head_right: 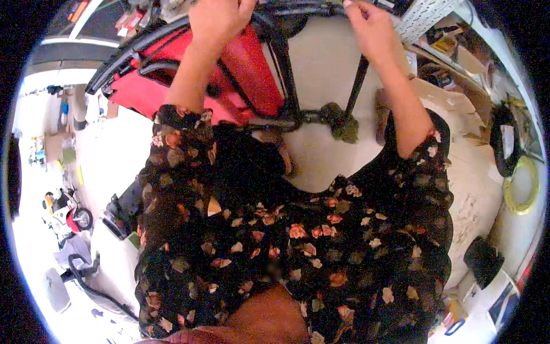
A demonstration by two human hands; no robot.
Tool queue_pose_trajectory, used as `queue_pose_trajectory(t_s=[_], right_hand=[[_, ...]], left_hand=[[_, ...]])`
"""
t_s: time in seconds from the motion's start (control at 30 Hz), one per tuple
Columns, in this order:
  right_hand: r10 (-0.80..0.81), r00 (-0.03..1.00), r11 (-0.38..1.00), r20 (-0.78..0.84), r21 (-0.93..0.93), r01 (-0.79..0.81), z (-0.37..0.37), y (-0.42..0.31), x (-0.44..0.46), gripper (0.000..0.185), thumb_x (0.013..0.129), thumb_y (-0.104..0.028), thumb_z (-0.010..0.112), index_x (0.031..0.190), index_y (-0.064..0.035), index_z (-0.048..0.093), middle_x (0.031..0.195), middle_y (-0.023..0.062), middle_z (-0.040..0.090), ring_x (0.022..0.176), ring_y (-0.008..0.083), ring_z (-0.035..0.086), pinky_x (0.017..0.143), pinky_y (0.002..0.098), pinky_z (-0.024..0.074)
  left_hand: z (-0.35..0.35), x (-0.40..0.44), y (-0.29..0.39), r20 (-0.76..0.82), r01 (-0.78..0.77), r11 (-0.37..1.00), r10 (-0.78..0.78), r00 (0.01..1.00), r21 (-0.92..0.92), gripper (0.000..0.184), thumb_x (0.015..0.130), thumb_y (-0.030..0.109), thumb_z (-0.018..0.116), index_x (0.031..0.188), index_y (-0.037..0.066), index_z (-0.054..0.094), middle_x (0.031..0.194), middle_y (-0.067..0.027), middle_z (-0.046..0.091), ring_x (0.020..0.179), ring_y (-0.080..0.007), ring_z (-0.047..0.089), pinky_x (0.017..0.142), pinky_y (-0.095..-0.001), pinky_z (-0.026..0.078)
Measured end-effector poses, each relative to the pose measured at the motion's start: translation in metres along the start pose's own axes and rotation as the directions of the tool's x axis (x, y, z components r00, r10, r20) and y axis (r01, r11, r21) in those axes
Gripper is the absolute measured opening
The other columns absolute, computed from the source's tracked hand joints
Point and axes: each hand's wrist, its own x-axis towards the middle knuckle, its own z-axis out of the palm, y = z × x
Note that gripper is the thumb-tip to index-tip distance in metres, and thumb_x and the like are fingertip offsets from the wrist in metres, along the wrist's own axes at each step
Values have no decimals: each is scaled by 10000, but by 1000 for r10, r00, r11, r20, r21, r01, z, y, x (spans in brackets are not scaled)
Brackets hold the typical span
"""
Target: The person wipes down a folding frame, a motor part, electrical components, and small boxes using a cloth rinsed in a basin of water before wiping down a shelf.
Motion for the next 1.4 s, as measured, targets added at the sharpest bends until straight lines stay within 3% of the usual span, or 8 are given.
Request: queue_pose_trajectory(t_s=[0.2, 0.23, 0.33, 0.43, 0.63, 0.73, 0.9, 1.4], right_hand=[[161, 983, 981, -82, -91, -169, -2, 52, 11, 473, 875, -411, 531, 719, 35, 549, 531, 120, 455, 525, 168, 422, 538, 368, 387], [170, 980, 980, -100, -88, -179, 0, 59, 14, 466, 872, -402, 532, 713, 37, 546, 531, 125, 460, 522, 174, 419, 538, 370, 387], [163, 976, 967, -144, -171, -186, 2, 89, 27, 445, 863, -378, 529, 723, 41, 586, 591, 196, 542, 542, 280, 527, 574, 397, 420], [168, 972, 921, -165, -324, -215, 3, 119, 31, 421, 863, -367, 532, 768, 30, 635, 690, 250, 591, 671, 394, 609, 640, 428, 459], [209, 960, 879, -188, -394, -268, 20, 175, 28, 410, 880, -327, 567, 695, 37, 598, 537, 107, 527, 512, 178, 487, 553, 361, 414], [291, 946, 891, -141, -319, -322, 15, 168, 25, 422, 877, -343, 552, 714, 41, 618, 606, 200, 575, 566, 330, 577, 581, 421, 431], [260, 955, 941, -145, -185, -285, 39, 176, 47, 325, 892, -276, 555, 742, -5, 653, 540, 19, 528, 439, 109, 438, 426, 286, 343], [417, 843, 812, 340, 278, -514, 50, 207, 103, 98, 955, -206, 490, 902, -124, 491, 580, 56, 532, 444, 176, 512, 385, 336, 413]], left_hand=[[43, 16, -18, -300, -222, 975, 214, 930, 8, 246, 842, 274, 612, 678, 91, 617, 660, -79, 610, 626, -322, 588, 591, -457, 461], [41, 9, -27, -14, -94, 996, 94, 995, 13, 187, 888, 223, 555, 865, 67, 655, 838, -123, 654, 805, -356, 601, 746, -471, 469], [61, -7, -37, -462, -222, 967, 141, 876, -125, 152, 808, 179, 613, 882, 65, 681, 879, -127, 655, 867, -296, 613, 786, -397, 482], [49, -49, -22, -182, -12, 943, -52, 982, -334, 265, 829, 98, 564, 1074, 24, 632, 1086, -176, 623, 1051, -343, 551, 930, -423, 421], [64, -96, -9, 47, -11, 898, 35, 998, -440, 239, 772, 75, 597, 1004, 50, 650, 1051, -164, 624, 1034, -331, 565, 901, -413, 459], [63, -105, -1, 137, -33, 895, 104, 985, -444, 243, 769, 107, 618, 1008, 65, 643, 1091, -156, 608, 1064, -324, 551, 899, -412, 462], [81, -112, -10, 262, -30, 972, 93, 961, -232, 334, 773, 191, 640, 1089, 89, 616, 1217, -152, 553, 1173, -308, 492, 961, -457, 419], [78, -134, 16, 681, 21, 969, 159, 715, -248, 389, 796, 224, 648, 1156, 95, 579, 1019, -128, 635, 1003, -303, 591, 847, -424, 476]])
